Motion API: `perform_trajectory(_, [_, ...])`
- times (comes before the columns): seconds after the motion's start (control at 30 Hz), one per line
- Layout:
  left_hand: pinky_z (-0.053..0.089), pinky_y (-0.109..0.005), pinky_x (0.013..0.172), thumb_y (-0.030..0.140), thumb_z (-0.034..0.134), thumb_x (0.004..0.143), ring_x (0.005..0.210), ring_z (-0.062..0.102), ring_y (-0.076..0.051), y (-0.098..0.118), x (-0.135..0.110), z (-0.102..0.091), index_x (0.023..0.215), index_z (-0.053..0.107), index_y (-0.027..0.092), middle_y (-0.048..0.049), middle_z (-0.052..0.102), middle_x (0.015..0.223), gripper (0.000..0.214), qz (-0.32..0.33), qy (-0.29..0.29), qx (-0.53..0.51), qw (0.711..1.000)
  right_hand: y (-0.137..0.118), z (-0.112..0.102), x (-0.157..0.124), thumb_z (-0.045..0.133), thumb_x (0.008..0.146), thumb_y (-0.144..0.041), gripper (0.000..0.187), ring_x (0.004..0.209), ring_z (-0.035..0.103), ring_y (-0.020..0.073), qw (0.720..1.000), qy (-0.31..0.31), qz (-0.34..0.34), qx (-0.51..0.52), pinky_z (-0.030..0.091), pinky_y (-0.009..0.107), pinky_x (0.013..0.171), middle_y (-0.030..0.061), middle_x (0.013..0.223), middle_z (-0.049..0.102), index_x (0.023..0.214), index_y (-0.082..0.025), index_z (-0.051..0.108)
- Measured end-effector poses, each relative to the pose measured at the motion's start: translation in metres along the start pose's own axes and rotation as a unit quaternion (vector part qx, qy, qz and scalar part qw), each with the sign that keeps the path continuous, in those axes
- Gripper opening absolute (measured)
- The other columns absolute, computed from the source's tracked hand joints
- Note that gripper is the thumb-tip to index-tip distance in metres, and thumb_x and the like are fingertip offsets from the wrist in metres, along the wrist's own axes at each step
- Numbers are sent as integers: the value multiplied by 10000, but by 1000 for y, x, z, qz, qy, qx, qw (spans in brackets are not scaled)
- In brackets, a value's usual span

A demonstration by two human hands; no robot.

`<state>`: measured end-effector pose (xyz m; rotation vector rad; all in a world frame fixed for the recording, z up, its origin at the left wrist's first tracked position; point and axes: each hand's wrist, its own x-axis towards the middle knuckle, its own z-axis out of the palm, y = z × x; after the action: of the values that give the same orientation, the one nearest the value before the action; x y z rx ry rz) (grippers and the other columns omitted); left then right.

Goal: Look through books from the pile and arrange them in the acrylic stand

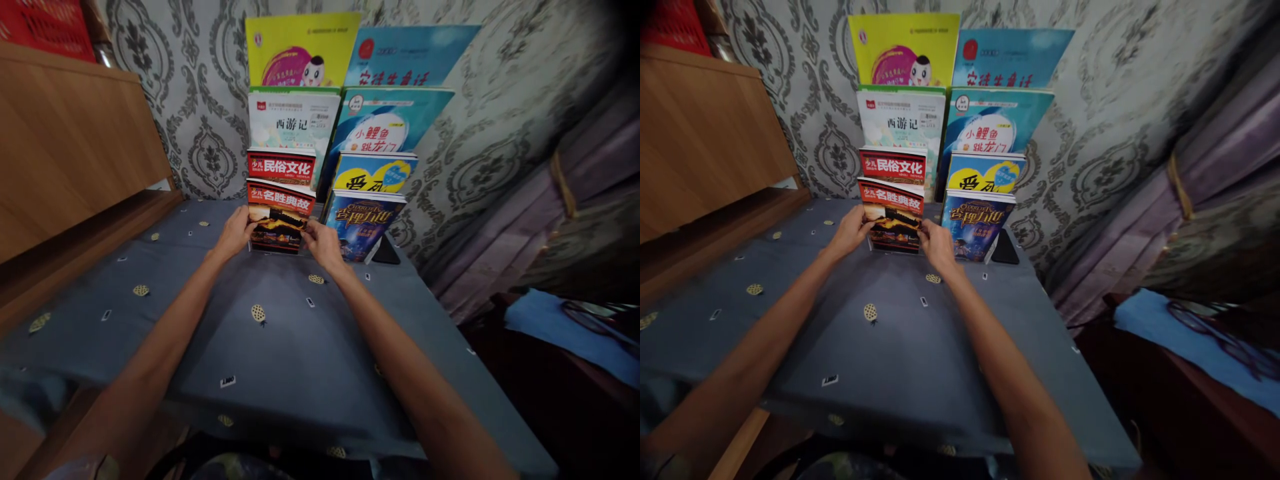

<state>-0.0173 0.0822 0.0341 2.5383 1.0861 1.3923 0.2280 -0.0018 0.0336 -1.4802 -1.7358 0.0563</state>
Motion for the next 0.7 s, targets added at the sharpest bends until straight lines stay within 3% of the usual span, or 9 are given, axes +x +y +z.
perform_trajectory(0.17, [525, -428, 835, 249, 584, 886, 870, 634, -253, -7, -8, 4, 993, 521, 220, -57, 619, 858, 128, -10, -6, -10, 1000, -2, 1, -1, 565, 878, -161, 108, 632, 662, 204, 1000, -3, -1, -5, 445, 297, 604, 42, 729, 716, 885, -216, 657])
perform_trajectory(0.23, [528, -430, 846, 304, 599, 894, 901, 650, -267, -4, -11, 5, 1090, 506, 222, -64, 637, 881, 231, -24, 17, -10, 1000, -2, 2, -1, 565, 881, -158, 117, 634, 667, 200, 1000, 0, 7, -5, 452, 294, 607, 45, 757, 725, 912, -215, 663])
perform_trajectory(0.33, [470, -495, 1001, 396, 625, 893, 1162, 587, -325, 12, -9, -2, 1321, 418, 185, -162, 629, 1181, 520, -21, 89, 29, 995, -3, 3, -1, 565, 888, -156, 130, 642, 674, 198, 1000, -4, 22, 0, 461, 292, 616, 48, 792, 736, 942, -210, 669])
perform_trajectory(0.4, [354, -544, 1124, 412, 610, 904, 1353, 443, -361, 30, -3, -11, 1425, 353, 156, -227, 497, 1413, 634, 11, 121, 66, 990, -4, 2, -2, 567, 889, -155, 134, 645, 677, 200, 1000, -6, 26, 1, 465, 293, 624, 48, 801, 741, 952, -209, 672])
perform_trajectory(0.53, [171, -572, 1222, 326, 502, 961, 1495, 260, -345, 64, 17, -24, 1502, 339, 192, -180, 363, 1569, 581, 95, 70, 80, 990, -5, 2, -1, 562, 888, -164, 147, 653, 679, 207, 999, -6, 32, -2, 469, 297, 629, 39, 792, 739, 965, -218, 675])
perform_trajectory(0.63, [125, -588, 1231, 270, 461, 969, 1477, 303, -338, 74, 28, -22, 1488, 405, 209, -153, 441, 1528, 525, 120, 35, 91, 988, -3, 3, -2, 555, 888, -163, 147, 637, 671, 199, 999, -13, 30, -3, 464, 289, 613, 30, 784, 734, 968, -222, 664])
perform_trajectory(0.7, [124, -585, 1233, 251, 454, 967, 1441, 360, -331, 72, 31, -17, 1466, 449, 218, -148, 511, 1463, 500, 117, 44, 92, 988, 0, 5, -2, 558, 886, -166, 141, 635, 667, 196, 1000, -13, 21, -8, 462, 286, 605, 28, 785, 732, 965, -229, 656])
